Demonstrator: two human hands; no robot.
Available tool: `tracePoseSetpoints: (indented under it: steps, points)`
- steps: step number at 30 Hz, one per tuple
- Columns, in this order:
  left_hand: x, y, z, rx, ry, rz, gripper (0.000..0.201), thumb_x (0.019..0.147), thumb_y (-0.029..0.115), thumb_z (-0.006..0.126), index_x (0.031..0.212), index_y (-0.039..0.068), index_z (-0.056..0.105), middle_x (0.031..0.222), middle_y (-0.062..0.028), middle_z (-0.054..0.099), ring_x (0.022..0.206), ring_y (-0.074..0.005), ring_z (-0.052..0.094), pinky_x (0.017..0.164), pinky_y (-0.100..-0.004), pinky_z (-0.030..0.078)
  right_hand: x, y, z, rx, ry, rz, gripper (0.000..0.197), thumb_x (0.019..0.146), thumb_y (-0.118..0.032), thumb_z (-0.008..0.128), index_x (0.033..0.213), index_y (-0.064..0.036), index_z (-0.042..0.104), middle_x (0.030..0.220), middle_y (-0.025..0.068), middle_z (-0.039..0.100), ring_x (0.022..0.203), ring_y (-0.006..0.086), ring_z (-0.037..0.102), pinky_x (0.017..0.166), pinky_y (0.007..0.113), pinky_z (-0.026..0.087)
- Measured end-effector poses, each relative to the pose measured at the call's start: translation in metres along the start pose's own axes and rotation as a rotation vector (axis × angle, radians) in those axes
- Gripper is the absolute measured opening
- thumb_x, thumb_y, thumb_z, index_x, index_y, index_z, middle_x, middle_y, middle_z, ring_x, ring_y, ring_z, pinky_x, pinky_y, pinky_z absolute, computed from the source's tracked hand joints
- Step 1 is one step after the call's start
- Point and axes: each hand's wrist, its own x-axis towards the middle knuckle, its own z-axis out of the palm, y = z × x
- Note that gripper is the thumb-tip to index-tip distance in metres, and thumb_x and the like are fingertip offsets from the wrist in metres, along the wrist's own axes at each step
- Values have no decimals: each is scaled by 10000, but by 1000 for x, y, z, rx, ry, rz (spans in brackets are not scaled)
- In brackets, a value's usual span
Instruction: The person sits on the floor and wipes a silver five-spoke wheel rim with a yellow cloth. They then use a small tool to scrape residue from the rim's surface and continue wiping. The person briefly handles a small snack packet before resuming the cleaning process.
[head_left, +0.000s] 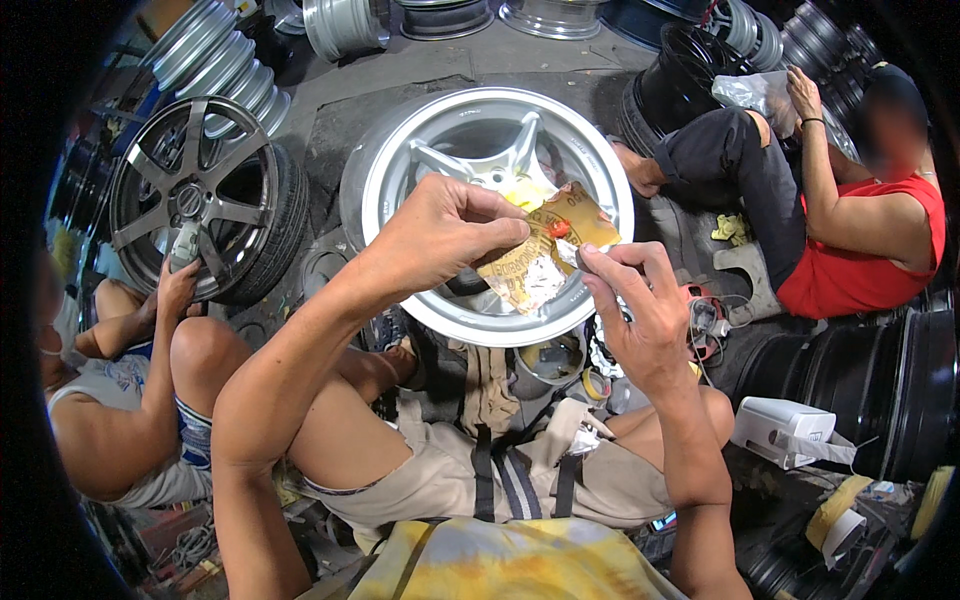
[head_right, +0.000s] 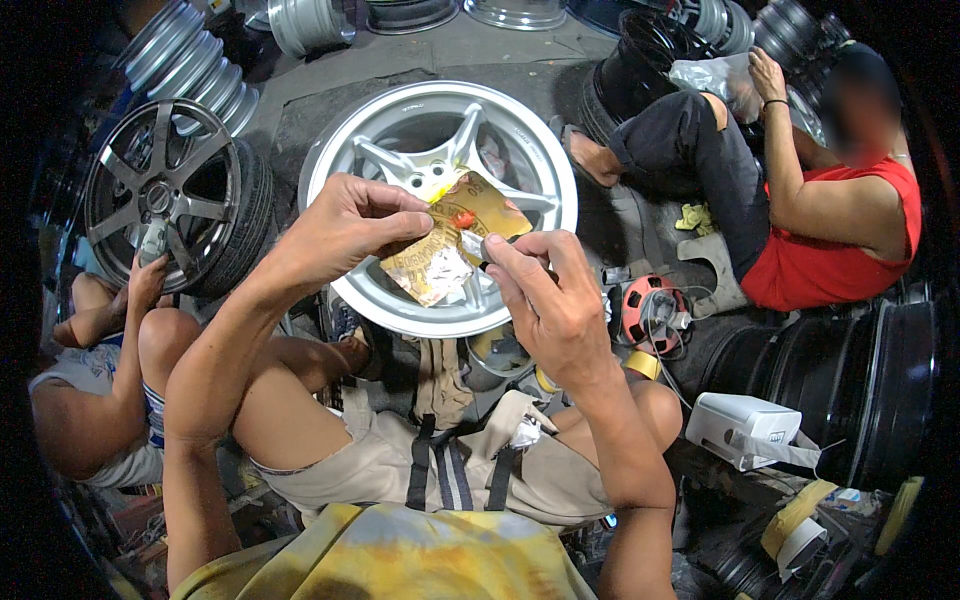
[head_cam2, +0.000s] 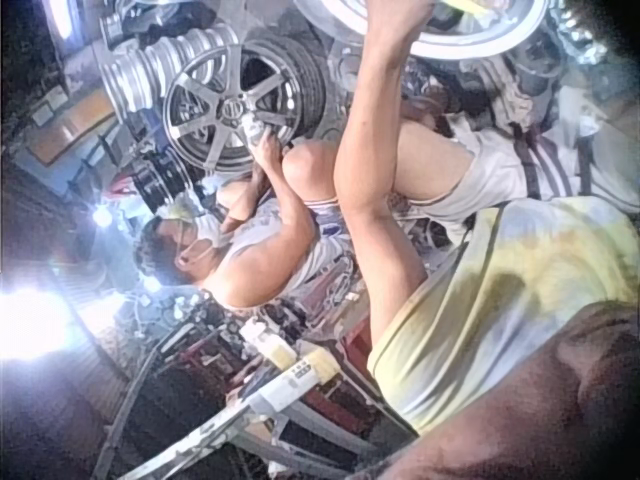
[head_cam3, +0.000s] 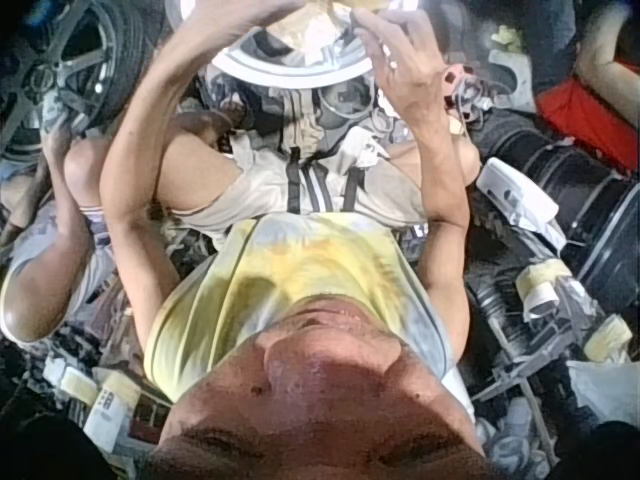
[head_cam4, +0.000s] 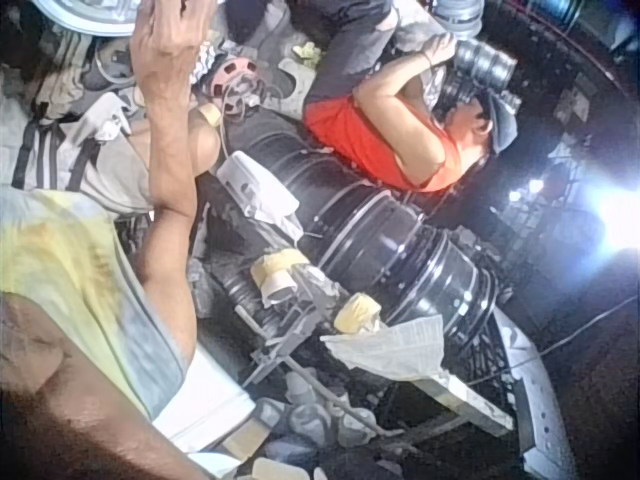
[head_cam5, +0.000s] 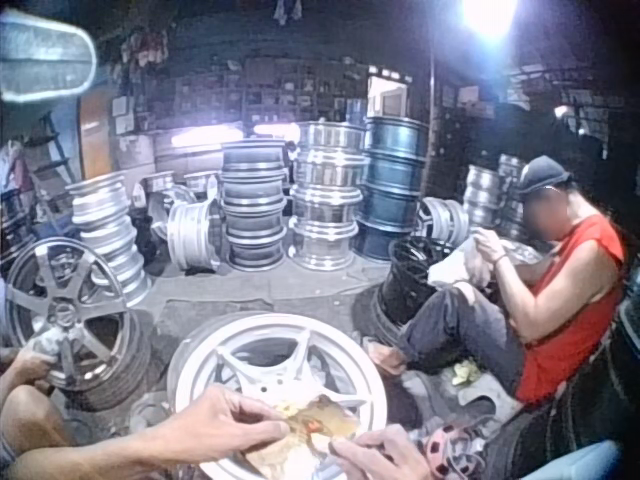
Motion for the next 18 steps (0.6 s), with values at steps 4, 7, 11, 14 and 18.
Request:
tracePoseSetpoints:
  steps: [4,7,11,14,18]
  points:
    - [1,-1,0,-14,-11,2,260,908,171,766,1054,-43,753,861,-47,731,747,-58,639,671,-200,509,0,1,2,27,-20,30,276,850,-11,753,1122,-47,730,936,117,629,824,239,650,690,338,525]
    - [2,-3,-1,-14,-15,16,267,908,174,766,1060,-45,751,868,-51,734,751,-60,643,679,-203,515,0,1,-1,119,-27,81,267,855,11,738,1118,-36,721,916,115,622,802,248,648,688,348,522]
    - [3,-4,-3,-10,5,23,265,913,171,760,1064,-46,750,867,-51,733,748,-60,639,683,-203,512,1,3,-9,157,-10,134,249,864,18,729,1108,-30,720,908,115,621,781,245,649,680,340,524]
    - [2,-3,-5,11,31,34,259,918,168,755,1063,-47,751,862,-46,730,745,-58,633,680,-202,506,0,5,-14,117,-1,114,239,859,9,739,1094,-30,724,922,117,624,796,242,650,683,341,526]
    - [1,-3,-5,-1,43,41,255,923,166,750,1061,-49,752,857,-42,727,742,-56,631,672,-204,505,-2,7,-12,92,-14,92,256,846,5,752,1097,-30,717,934,123,622,813,250,649,691,347,528]
